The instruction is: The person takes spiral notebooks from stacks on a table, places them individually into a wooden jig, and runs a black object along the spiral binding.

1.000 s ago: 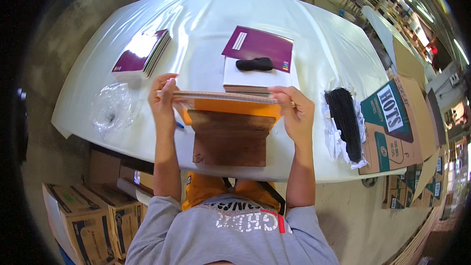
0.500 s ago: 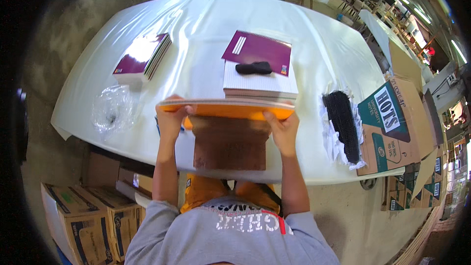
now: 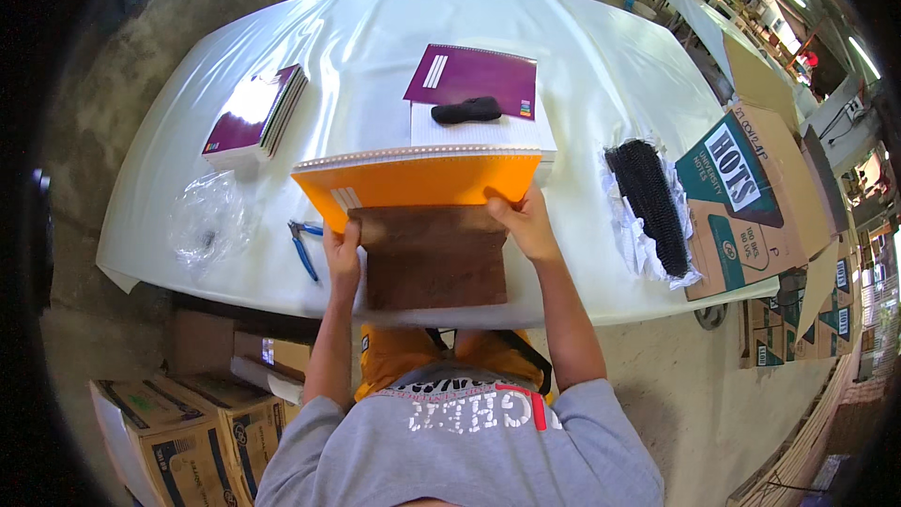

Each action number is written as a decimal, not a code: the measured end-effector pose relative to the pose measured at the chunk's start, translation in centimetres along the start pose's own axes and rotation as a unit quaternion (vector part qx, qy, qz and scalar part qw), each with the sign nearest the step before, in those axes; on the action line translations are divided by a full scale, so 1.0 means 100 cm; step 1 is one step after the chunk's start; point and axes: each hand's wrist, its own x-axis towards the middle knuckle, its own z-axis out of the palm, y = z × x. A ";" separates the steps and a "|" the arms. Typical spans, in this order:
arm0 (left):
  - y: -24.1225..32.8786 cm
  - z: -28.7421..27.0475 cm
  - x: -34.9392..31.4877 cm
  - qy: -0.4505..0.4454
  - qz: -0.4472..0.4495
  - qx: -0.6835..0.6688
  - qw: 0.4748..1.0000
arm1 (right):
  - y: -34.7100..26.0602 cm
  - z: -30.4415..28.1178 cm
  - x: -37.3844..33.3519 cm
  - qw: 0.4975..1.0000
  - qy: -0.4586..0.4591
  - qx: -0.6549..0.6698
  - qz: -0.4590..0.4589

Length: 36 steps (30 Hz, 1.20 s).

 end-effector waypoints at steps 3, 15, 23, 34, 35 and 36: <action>0.023 0.007 0.011 0.046 0.077 0.182 0.979 | -0.013 0.005 -0.002 0.975 0.049 0.064 -0.208; 0.110 0.032 0.047 -0.072 0.377 0.219 0.897 | -0.056 -0.005 -0.003 0.888 0.002 -0.346 -0.302; 0.114 0.041 0.054 0.072 0.379 0.244 0.890 | -0.052 0.000 0.011 0.953 0.023 -0.199 -0.228; 0.223 0.049 0.061 0.071 0.528 0.163 0.831 | -0.158 0.016 0.008 0.867 0.036 -0.171 -0.466; 0.223 0.046 0.053 0.085 0.507 0.189 0.837 | -0.159 0.016 0.004 0.856 0.025 -0.172 -0.487; 0.222 0.045 0.047 0.065 0.526 0.183 0.828 | -0.158 0.015 -0.001 0.876 0.006 -0.173 -0.451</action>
